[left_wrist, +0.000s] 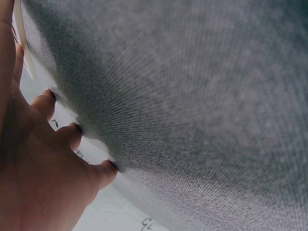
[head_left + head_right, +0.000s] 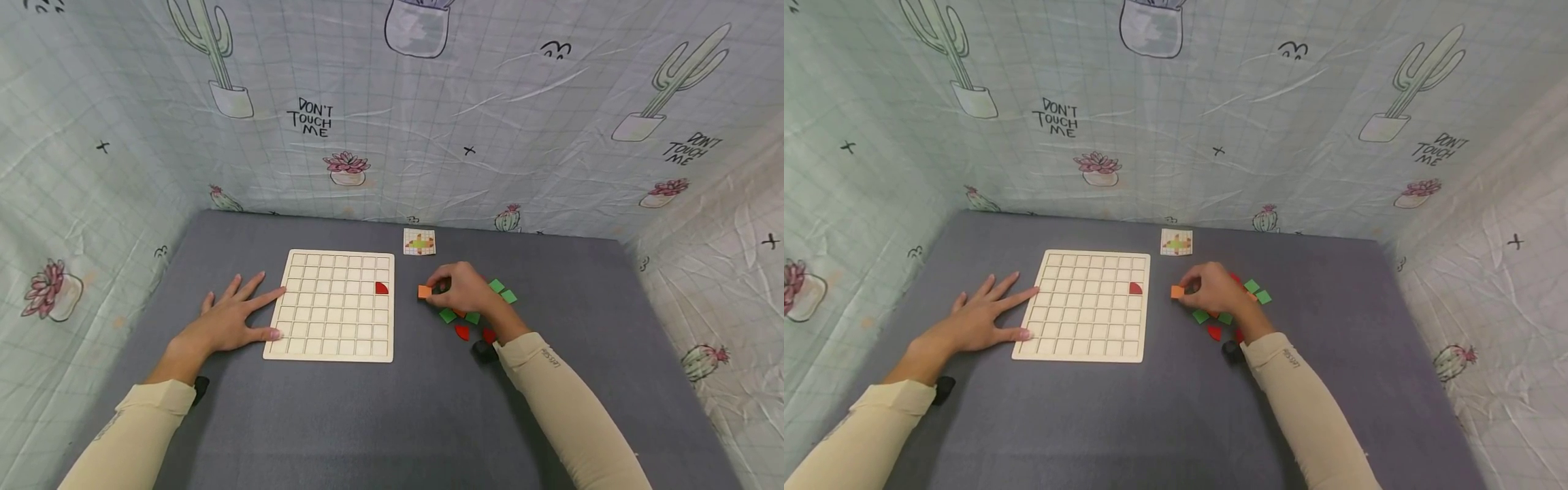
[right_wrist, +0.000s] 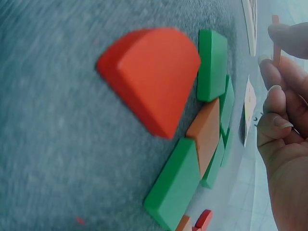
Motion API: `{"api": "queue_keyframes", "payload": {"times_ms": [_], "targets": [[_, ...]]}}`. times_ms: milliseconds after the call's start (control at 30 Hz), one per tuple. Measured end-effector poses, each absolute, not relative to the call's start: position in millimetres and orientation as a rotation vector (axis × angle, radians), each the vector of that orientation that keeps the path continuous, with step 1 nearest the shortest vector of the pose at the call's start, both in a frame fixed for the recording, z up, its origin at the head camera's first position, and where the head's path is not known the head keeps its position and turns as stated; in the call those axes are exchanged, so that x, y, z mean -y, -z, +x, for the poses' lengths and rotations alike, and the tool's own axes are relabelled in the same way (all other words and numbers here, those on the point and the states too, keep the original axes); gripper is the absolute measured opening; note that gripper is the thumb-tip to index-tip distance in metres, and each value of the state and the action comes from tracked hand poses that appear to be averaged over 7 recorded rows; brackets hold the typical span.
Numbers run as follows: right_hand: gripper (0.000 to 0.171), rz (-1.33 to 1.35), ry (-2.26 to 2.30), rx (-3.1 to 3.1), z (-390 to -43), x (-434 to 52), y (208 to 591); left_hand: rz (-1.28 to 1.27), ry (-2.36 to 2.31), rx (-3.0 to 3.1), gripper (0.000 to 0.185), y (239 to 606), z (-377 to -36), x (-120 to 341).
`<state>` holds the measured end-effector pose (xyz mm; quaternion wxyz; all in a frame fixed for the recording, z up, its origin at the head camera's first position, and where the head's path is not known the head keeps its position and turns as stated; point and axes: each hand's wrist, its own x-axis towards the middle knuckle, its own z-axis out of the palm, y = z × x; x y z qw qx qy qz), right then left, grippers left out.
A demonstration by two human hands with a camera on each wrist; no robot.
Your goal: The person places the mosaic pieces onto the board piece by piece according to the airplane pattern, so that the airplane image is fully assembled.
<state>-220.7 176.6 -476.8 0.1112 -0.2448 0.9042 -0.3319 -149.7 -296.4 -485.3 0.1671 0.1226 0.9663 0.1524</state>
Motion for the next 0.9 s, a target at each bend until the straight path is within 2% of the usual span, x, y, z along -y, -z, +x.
{"api": "queue_keyframes", "payload": {"times_ms": [900], "targets": [[0.017,-0.826,0.965,-2.627,-215.0,-143.3,481.0,0.35,-0.421,-2.764,0.098,489.1,-149.4,297.3]]}}
